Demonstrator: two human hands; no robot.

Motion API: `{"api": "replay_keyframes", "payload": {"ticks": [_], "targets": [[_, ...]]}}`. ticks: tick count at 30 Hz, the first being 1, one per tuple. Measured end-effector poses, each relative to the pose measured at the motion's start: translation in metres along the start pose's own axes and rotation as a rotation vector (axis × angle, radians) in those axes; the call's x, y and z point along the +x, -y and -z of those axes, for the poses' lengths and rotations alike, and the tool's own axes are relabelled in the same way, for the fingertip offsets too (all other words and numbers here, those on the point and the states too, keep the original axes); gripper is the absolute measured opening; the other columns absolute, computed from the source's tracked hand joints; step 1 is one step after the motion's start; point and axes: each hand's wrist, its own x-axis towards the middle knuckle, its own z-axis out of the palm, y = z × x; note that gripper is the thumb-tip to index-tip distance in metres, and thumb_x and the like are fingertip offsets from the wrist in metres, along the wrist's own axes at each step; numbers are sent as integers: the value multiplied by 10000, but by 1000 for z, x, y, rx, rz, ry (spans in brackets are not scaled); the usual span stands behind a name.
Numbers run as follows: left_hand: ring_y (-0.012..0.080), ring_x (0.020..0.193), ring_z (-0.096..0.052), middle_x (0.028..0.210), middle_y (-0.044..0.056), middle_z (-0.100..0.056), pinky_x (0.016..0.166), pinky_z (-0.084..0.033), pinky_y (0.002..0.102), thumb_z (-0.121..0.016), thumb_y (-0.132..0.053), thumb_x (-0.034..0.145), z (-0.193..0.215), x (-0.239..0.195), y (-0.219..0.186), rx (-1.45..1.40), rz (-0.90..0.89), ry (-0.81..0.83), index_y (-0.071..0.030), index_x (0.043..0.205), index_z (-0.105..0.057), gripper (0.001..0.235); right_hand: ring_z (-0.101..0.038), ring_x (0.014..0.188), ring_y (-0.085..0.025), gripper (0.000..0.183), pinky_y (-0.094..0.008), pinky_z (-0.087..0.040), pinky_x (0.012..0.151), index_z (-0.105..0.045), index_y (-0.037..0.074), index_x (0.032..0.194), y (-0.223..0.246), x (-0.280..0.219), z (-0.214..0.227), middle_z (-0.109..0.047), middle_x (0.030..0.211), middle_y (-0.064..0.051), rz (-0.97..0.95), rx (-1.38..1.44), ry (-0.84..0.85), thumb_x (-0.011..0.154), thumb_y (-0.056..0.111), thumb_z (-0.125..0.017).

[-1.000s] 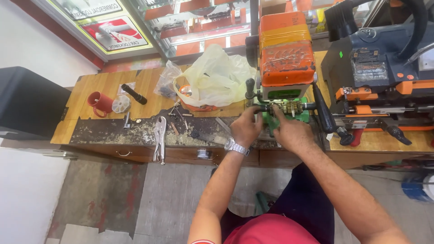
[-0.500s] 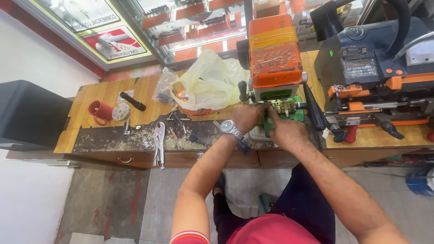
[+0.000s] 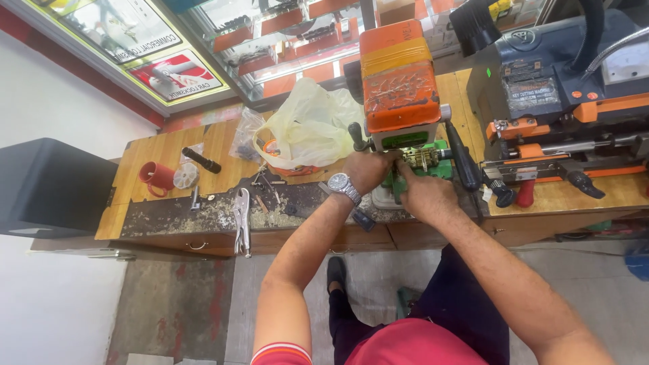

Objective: Duplicating a key using a machine and finishing the edges with a hand file.

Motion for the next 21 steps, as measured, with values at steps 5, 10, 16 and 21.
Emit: {"api": "replay_keyframes", "payload": {"ticks": [5, 10, 16, 21], "targets": [[194, 554, -712, 646, -28, -710, 482, -565, 377, -566, -248, 940, 39, 3, -7, -31, 16, 15, -344, 1091, -714, 233, -785, 731, -380, 650, -538, -620, 677, -448, 206, 1541, -2, 2, 3, -756, 720, -157, 17, -15, 10, 911, 267, -597], [205, 572, -696, 660, -44, -660, 505, -549, 346, -666, -302, 875, 5, -33, -2, -149, 136, -217, -314, 969, -695, 99, -787, 724, -370, 645, -519, -622, 676, -449, 186, 1548, 6, -9, 22, -758, 724, -167, 45, -48, 5, 922, 251, -593], [168, 804, -723, 950, -52, -693, 627, -589, 301, -773, -313, 765, -10, -70, 7, -102, 279, -258, -303, 1200, -687, 443, -792, 759, -373, 655, -534, -622, 684, -435, 212, 1562, 1, -6, 17, -769, 768, -173, 50, -67, 48, 928, 289, -580], [180, 786, -745, 961, -40, -724, 639, -603, 301, -766, -292, 809, -15, -70, 15, -80, 221, -262, -310, 1216, -691, 415, -797, 796, -379, 684, -541, -622, 709, -404, 230, 1584, 4, -2, 16, -777, 787, -169, 33, -92, 64, 929, 311, -582]]}}
